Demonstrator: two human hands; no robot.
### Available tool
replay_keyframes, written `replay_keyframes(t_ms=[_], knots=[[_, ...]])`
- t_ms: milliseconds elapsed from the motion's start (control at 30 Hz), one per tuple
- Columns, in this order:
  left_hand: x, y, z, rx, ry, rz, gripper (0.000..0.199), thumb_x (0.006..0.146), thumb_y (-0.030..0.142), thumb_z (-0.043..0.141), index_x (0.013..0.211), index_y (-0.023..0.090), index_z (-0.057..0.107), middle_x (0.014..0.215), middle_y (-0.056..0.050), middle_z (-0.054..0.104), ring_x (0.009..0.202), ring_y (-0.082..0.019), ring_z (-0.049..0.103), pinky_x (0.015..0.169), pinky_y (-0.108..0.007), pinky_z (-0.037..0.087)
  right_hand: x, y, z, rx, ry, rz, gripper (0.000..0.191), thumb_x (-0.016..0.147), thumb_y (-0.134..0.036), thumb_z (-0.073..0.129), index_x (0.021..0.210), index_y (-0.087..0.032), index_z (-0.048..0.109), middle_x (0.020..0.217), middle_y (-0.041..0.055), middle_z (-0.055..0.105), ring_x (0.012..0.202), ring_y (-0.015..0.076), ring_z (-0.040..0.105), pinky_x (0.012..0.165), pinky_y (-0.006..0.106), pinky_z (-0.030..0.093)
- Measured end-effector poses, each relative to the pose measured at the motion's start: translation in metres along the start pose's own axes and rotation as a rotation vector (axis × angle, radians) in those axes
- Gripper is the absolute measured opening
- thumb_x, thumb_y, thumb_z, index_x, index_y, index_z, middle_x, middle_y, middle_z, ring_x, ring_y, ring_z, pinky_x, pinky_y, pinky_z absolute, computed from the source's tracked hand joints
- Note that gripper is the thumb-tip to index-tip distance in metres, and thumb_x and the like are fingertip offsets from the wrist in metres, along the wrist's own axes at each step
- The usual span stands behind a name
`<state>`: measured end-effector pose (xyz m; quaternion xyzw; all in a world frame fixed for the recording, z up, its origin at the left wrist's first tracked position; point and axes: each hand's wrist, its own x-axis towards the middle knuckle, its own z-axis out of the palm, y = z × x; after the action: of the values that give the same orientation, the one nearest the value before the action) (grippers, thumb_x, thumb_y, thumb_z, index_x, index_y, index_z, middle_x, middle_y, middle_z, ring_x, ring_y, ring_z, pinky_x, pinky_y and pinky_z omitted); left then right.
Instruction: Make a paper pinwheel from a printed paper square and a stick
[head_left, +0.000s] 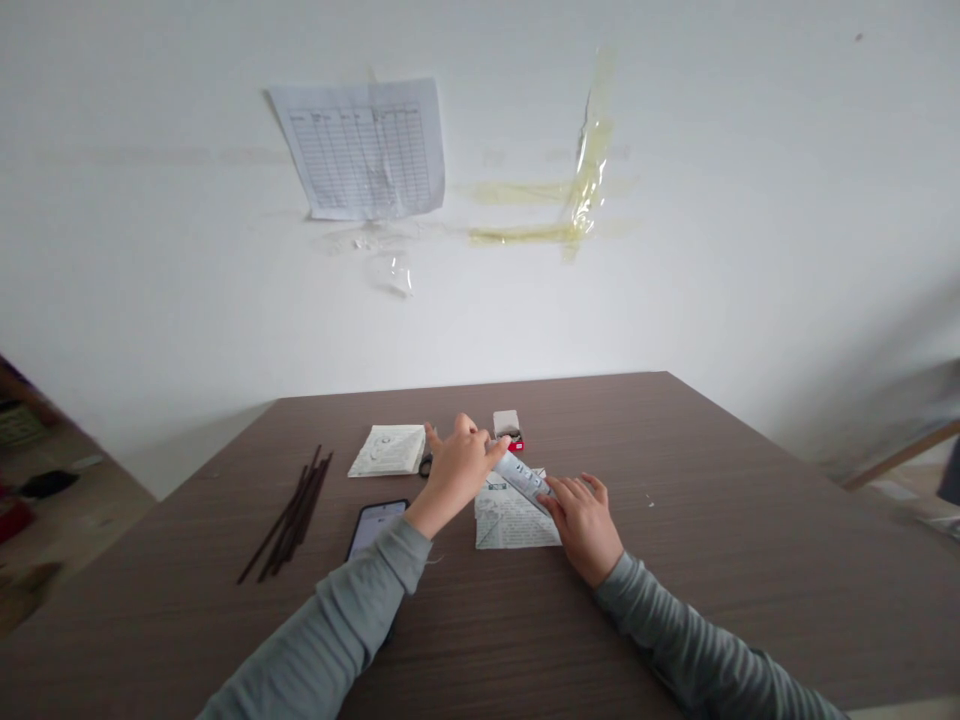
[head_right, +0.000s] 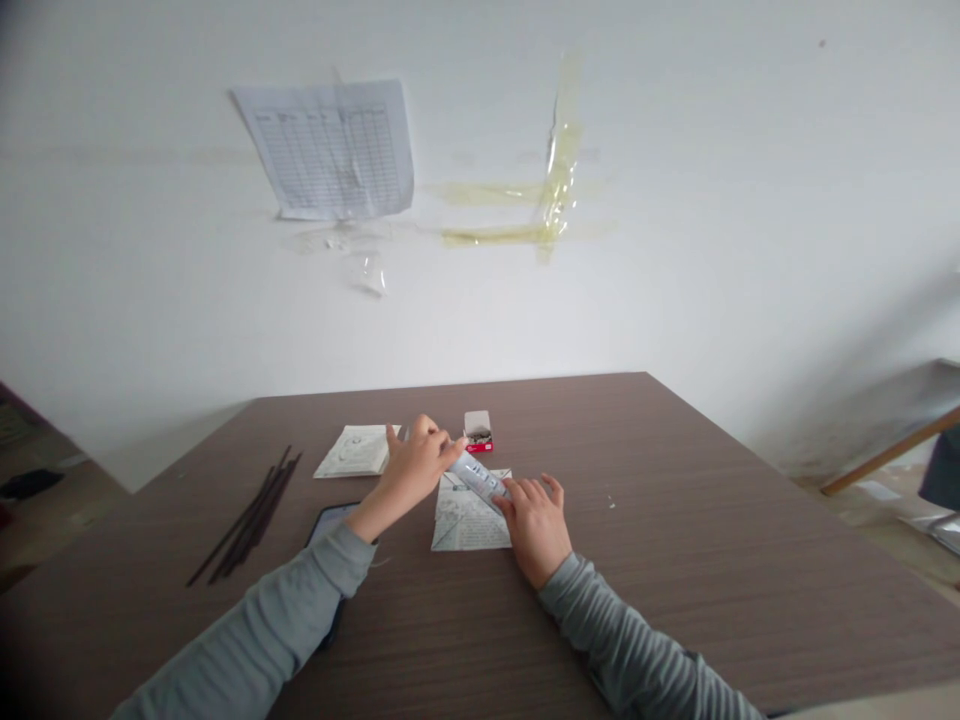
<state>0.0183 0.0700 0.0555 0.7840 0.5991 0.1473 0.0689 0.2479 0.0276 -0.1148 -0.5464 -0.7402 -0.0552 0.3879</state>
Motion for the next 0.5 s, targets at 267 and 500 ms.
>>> replay_keyframes(t_ms=[267, 500], knots=[[0.014, -0.03, -0.012, -0.091, 0.012, -0.168, 0.054, 0.129, 0.053, 0.055, 0.102, 0.024, 0.092, 0.15, -0.017, 0.091, 0.159, -0.046, 0.08, 0.157, -0.092, 0.025, -0.003, 0.001, 0.003, 0.037, 0.012, -0.001, 0.038, 0.125, -0.031, 0.058, 0.134, -0.028, 0.094, 0.125, 0.0159, 0.1, 0.117, 0.041, 0.096, 0.131, 0.071, 0.067], [0.018, -0.057, -0.01, -0.179, 0.002, -0.19, 0.022, 0.119, 0.048, 0.082, 0.115, 0.029, 0.092, 0.144, -0.012, 0.096, 0.144, -0.04, 0.087, 0.151, -0.087, 0.041, -0.005, 0.005, 0.013, 0.14, 0.032, 0.069, 0.049, 0.13, -0.045, 0.048, 0.129, -0.034, 0.095, 0.122, 0.0139, 0.101, 0.116, 0.0405, 0.096, 0.124, 0.07, 0.07]])
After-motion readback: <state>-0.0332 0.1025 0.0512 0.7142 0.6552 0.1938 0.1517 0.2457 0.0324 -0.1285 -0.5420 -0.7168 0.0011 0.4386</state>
